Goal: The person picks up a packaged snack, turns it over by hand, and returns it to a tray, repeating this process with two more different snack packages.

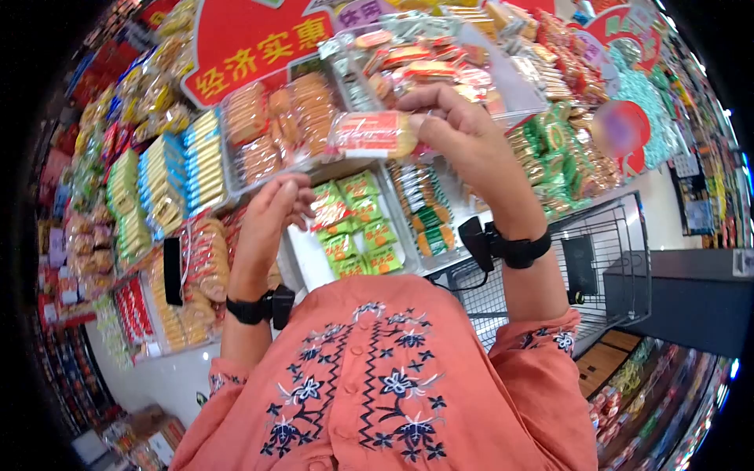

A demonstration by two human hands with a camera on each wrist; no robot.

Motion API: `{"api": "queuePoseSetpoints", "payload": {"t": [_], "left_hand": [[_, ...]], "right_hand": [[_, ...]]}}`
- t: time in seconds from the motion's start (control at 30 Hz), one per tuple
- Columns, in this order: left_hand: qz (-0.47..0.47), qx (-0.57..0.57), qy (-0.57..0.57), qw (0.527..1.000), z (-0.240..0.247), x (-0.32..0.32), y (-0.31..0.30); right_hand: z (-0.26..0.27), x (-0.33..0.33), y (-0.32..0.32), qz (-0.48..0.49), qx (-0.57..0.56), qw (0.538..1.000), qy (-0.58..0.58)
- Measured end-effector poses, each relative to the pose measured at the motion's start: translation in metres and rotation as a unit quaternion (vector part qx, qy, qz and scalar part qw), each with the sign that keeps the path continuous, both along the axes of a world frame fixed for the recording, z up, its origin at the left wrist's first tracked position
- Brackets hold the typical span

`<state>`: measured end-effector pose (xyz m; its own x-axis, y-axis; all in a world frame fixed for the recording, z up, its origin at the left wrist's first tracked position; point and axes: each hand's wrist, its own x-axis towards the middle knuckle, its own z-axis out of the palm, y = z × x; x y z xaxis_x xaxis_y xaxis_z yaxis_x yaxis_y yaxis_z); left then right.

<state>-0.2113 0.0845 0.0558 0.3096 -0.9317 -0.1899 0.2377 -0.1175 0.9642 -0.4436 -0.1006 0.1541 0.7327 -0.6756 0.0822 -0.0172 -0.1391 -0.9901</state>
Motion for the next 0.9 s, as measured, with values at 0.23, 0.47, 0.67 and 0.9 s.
{"api": "queuePoseSetpoints", "payload": {"t": [0.23, 0.47, 0.67, 0.9], "left_hand": [[0.153, -0.076, -0.111, 0.979, 0.0, -0.009, 0.004], [0.054, -0.118, -0.152, 0.98, -0.009, -0.027, 0.003], [0.047, -0.118, -0.07, 0.989, -0.023, -0.026, 0.001], [0.105, -0.078, 0.131, 0.983, -0.027, -0.009, 0.007]], "right_hand": [[-0.061, 0.042, 0.027, 0.011, 0.019, 1.0, -0.009], [-0.069, 0.072, 0.061, -0.031, -0.157, 0.987, 0.022], [-0.078, 0.088, 0.073, 0.004, -0.173, 0.985, 0.001], [-0.092, 0.079, 0.053, -0.015, -0.025, 0.999, -0.02]]}}
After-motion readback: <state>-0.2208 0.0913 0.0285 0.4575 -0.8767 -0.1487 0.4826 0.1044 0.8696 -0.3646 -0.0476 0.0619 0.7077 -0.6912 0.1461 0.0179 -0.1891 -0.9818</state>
